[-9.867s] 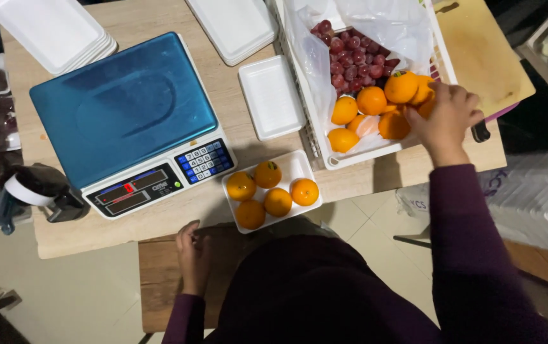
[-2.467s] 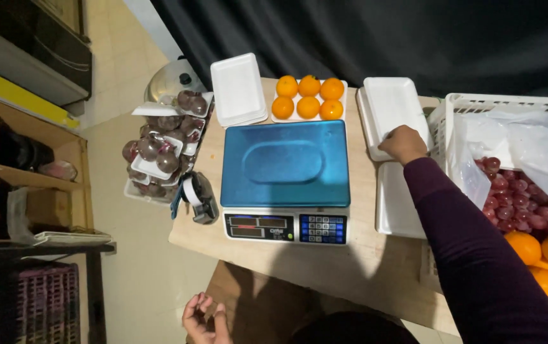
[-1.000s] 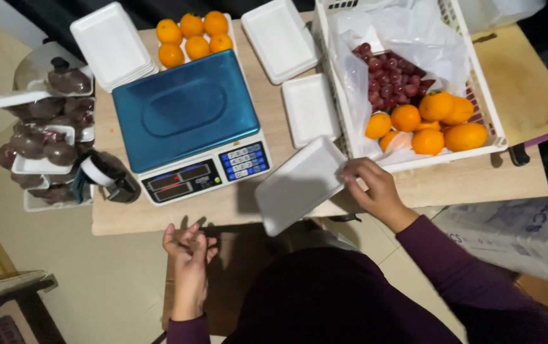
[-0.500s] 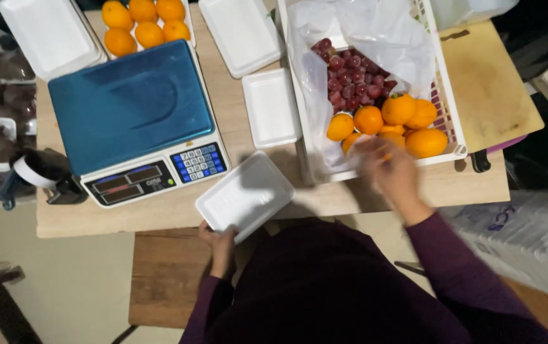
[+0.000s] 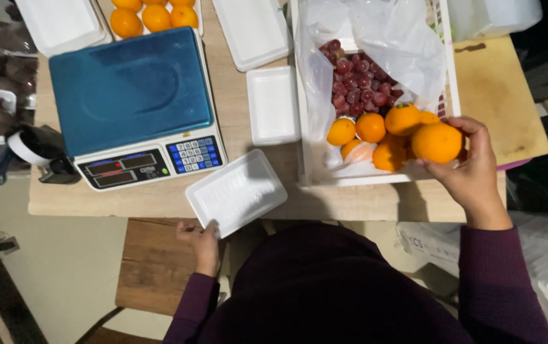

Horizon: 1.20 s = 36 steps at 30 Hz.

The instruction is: The person organizes and packs oranges into plastic trays by hand, using a digital scale to weigh the fruit.

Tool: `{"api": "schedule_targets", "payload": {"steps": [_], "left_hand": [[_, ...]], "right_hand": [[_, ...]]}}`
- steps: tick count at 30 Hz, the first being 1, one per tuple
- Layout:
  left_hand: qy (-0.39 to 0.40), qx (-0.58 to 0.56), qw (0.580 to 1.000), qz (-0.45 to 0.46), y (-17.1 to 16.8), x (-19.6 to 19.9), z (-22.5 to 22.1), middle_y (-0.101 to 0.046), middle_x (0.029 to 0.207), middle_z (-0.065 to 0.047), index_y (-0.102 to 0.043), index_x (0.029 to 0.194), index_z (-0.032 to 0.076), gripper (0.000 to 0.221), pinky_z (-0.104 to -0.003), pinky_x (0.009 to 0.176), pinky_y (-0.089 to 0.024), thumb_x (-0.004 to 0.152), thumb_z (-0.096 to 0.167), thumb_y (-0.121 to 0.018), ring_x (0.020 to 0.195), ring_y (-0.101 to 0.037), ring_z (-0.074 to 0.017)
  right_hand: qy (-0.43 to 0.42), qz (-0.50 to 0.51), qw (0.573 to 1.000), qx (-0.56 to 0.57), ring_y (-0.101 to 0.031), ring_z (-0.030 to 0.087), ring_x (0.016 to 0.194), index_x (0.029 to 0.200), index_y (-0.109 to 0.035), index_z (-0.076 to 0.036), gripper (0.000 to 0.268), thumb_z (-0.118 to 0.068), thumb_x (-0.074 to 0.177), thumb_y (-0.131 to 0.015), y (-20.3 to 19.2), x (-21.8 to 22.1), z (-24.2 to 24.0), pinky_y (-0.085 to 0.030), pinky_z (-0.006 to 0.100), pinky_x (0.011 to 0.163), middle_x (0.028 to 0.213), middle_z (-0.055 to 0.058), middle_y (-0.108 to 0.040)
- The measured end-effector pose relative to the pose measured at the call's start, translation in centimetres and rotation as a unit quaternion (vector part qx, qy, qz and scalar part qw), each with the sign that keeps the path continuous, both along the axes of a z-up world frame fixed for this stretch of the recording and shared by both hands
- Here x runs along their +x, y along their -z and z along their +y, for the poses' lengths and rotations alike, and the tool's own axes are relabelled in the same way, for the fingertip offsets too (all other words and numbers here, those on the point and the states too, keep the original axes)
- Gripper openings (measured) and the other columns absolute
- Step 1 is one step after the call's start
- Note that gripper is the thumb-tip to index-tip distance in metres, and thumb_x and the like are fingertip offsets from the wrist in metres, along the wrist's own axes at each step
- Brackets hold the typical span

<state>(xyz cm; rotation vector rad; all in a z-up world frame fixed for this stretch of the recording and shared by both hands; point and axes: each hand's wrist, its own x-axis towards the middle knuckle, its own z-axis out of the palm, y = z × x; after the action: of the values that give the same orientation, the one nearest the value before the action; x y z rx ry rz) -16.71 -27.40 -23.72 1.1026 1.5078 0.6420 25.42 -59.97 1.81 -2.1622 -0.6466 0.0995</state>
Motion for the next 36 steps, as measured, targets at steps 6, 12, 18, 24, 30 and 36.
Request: {"api": "schedule_targets", "payload": {"steps": [6,12,18,24,30,36], "left_hand": [[0.025,0.240,0.969,0.043,-8.8,3.4,-1.0,-0.025,0.140,-0.016,-0.023,0.133,0.010,0.070,-0.042,0.119,-0.020,0.081,-0.007,-0.067,0.134,-0.032,-0.0294],[0.077,0.291,0.953,-0.023,-13.0,7.0,-1.9,-0.032,0.133,-0.015,-0.021,0.142,0.008,0.080,-0.042,0.104,-0.035,0.082,-0.009,-0.072,0.119,-0.038,-0.0251],[0.053,0.218,0.973,-0.059,-12.3,6.7,-2.1,-0.032,0.136,-0.013,-0.018,0.140,0.015,0.076,-0.035,0.087,-0.045,0.088,-0.005,-0.070,0.112,-0.048,-0.0239],[0.000,0.197,0.980,-0.035,-9.3,2.5,-1.7,-0.032,0.128,-0.010,-0.019,0.141,0.012,0.079,-0.032,0.088,-0.045,0.085,-0.006,-0.072,0.104,-0.048,-0.0201],[-0.035,0.139,0.989,-0.023,-9.9,0.0,-2.8,-0.030,0.129,-0.009,-0.019,0.143,0.012,0.077,-0.034,0.088,-0.046,0.084,-0.008,-0.065,0.106,-0.051,-0.0221],[0.007,0.116,0.993,-0.030,-7.2,-0.9,-3.3,-0.033,0.130,-0.009,-0.018,0.144,0.017,0.078,-0.033,0.088,-0.050,0.086,-0.007,-0.065,0.105,-0.056,-0.0221]], "right_hand": [[-0.192,-0.002,0.959,0.209,-0.044,0.030,0.143,0.134,-0.041,-0.009,0.069,-0.010,0.079,-0.082,-1.9,-2.5,5.2,-0.037,0.045,0.128,0.142,0.016,-0.047],[-0.074,0.557,0.743,0.363,-0.076,0.041,0.083,0.127,-0.060,-0.006,0.061,-0.060,0.100,-0.049,-0.9,-5.7,10.6,-0.067,0.057,0.070,0.113,0.019,-0.072],[-0.155,0.676,0.657,0.296,-0.076,0.046,0.081,0.126,-0.063,0.001,0.060,-0.052,0.105,-0.044,3.4,-8.6,15.7,-0.066,0.057,0.066,0.108,0.029,-0.073],[-0.185,0.673,0.701,0.146,-0.072,0.052,0.079,0.151,-0.040,-0.010,0.055,-0.026,0.100,-0.050,13.5,-12.8,22.7,-0.064,0.054,0.057,0.120,0.030,-0.060],[-0.345,0.097,0.916,-0.179,-0.062,0.046,0.121,0.136,-0.054,-0.029,0.068,-0.032,0.073,-0.078,18.4,-14.7,25.7,-0.058,0.053,0.099,0.141,0.012,-0.042],[-0.148,0.525,0.837,0.032,-0.071,0.046,0.096,0.138,-0.061,-0.021,0.049,-0.011,0.091,-0.053,14.4,-13.1,22.7,-0.066,0.051,0.069,0.134,0.024,-0.059]]}}
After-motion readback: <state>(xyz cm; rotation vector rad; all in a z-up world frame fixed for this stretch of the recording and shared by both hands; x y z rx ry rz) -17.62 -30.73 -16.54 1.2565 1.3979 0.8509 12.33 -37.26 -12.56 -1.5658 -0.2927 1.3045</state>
